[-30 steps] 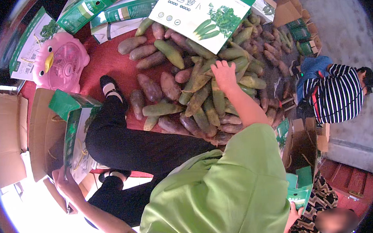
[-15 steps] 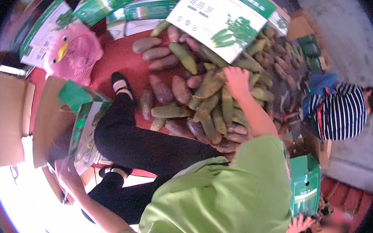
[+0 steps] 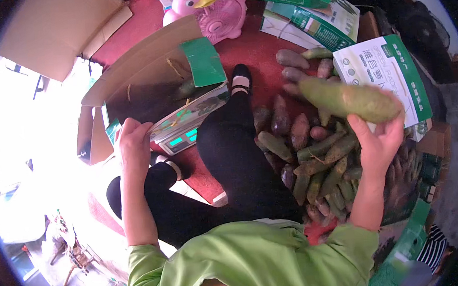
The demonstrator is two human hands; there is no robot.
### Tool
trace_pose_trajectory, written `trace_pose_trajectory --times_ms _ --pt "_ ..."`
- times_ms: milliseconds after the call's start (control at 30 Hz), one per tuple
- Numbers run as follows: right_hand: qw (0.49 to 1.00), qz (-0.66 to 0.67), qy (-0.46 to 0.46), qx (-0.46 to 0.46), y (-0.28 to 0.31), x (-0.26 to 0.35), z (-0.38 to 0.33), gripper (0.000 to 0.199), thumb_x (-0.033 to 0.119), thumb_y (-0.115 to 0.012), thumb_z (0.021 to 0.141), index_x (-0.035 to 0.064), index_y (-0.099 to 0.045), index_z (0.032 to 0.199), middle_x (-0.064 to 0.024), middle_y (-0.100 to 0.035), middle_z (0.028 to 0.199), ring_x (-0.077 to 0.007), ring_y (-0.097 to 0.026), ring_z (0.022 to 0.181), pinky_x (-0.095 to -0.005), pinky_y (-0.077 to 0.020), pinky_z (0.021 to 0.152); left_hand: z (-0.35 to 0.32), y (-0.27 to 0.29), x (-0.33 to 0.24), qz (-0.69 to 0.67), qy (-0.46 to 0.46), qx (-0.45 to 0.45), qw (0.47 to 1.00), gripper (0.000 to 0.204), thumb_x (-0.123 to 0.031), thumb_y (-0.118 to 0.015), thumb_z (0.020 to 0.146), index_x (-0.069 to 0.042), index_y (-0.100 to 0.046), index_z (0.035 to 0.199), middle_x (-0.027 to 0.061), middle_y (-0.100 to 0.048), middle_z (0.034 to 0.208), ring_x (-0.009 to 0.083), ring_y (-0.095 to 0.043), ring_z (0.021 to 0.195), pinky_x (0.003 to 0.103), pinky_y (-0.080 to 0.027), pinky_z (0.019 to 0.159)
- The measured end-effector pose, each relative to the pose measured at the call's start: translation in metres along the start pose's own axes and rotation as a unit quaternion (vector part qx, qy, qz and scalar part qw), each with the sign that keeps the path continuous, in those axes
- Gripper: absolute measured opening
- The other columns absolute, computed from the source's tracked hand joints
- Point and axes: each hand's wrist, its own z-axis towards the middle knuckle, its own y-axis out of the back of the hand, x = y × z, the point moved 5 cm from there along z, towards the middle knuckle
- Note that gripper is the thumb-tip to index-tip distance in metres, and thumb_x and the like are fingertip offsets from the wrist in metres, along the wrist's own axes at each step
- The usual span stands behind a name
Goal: Sorting, weighing, and packing vegetables into cardboard boxes.
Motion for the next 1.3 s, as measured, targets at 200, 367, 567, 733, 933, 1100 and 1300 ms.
trace_pose_trajectory --times_ms 200,367,567,733,933,1100,1300 --pt "0.952 0.215 0.108 0.188 -0.139 0.085 0.053 0.064 -0.011 -0.068 0.064 -0.0001 -0.044 0.123 -0.0168 -0.055 0.119 -0.0262 -0.055 0.111 -0.0380 -0.0443 0.097 -0.001 0.000 0.001 -0.009 -0.009 0.003 1.000 0.018 -0.005 -0.059 0.073 -0.010 -0.070 0.087 0.0069 -0.053 0.081 0.0256 -0.056 0.084 0.037 -0.044 0.082" --pt "0.934 0.135 0.123 0.306 -0.263 0.089 0.048 0.056 0.008 -0.080 0.066 0.0010 -0.052 0.114 -0.0063 -0.061 0.100 -0.0140 -0.061 0.092 -0.0303 -0.0515 0.080 -0.001 -0.001 0.000 -0.007 -0.011 0.006 1.000 0.017 -0.006 -0.059 0.074 -0.009 -0.070 0.087 0.0070 -0.054 0.082 0.0260 -0.056 0.085 0.038 -0.044 0.082" --pt "0.941 0.032 0.096 0.323 -0.371 0.043 0.018 0.055 0.023 -0.082 0.054 0.0021 -0.057 0.099 -0.0190 -0.064 0.093 -0.0334 -0.063 0.090 -0.0379 -0.0501 0.079 0.002 -0.005 0.000 0.005 -0.021 0.013 1.000 0.017 -0.008 -0.059 0.075 -0.010 -0.070 0.086 0.0076 -0.054 0.082 0.0257 -0.057 0.085 0.038 -0.044 0.081" --pt "0.910 0.003 0.043 0.412 -0.381 0.018 0.037 0.047 0.027 -0.078 0.062 -0.0014 -0.063 0.097 -0.0161 -0.066 0.088 -0.0245 -0.064 0.077 -0.0332 -0.0511 0.073 0.004 -0.002 0.003 0.002 -0.029 -0.012 0.999 0.013 -0.008 -0.059 0.077 -0.011 -0.070 0.085 0.0065 -0.055 0.080 0.0268 -0.057 0.080 0.039 -0.045 0.073" --pt "0.942 0.150 -0.011 0.301 -0.236 0.014 0.062 0.025 0.014 -0.070 0.080 -0.0035 -0.061 0.096 -0.0066 -0.064 0.086 -0.0123 -0.060 0.077 -0.0261 -0.0486 0.071 0.005 -0.003 -0.001 0.008 -0.024 -0.006 1.000 0.012 -0.008 -0.063 0.079 -0.010 -0.070 0.088 0.0068 -0.055 0.082 0.0282 -0.057 0.081 0.039 -0.046 0.075" --pt "0.960 0.040 -0.168 0.218 -0.136 -0.076 0.013 0.023 0.015 -0.066 0.084 0.0034 -0.062 0.104 -0.0003 -0.064 0.095 -0.0085 -0.059 0.088 -0.0217 -0.0448 0.074 0.003 -0.004 -0.002 0.008 -0.005 0.001 1.000 0.011 -0.009 -0.063 0.081 -0.010 -0.069 0.089 0.0057 -0.056 0.084 0.0261 -0.058 0.082 0.038 -0.045 0.076" --pt "0.931 -0.110 -0.264 0.226 -0.066 -0.178 -0.118 0.020 0.012 -0.068 0.078 0.0030 -0.063 0.095 -0.0106 -0.065 0.087 -0.0203 -0.063 0.082 -0.0331 -0.0495 0.075 0.006 -0.005 -0.006 0.000 -0.021 -0.004 1.000 0.010 -0.009 -0.063 0.082 -0.008 -0.068 0.090 0.0053 -0.056 0.085 0.0258 -0.057 0.080 0.037 -0.044 0.076"
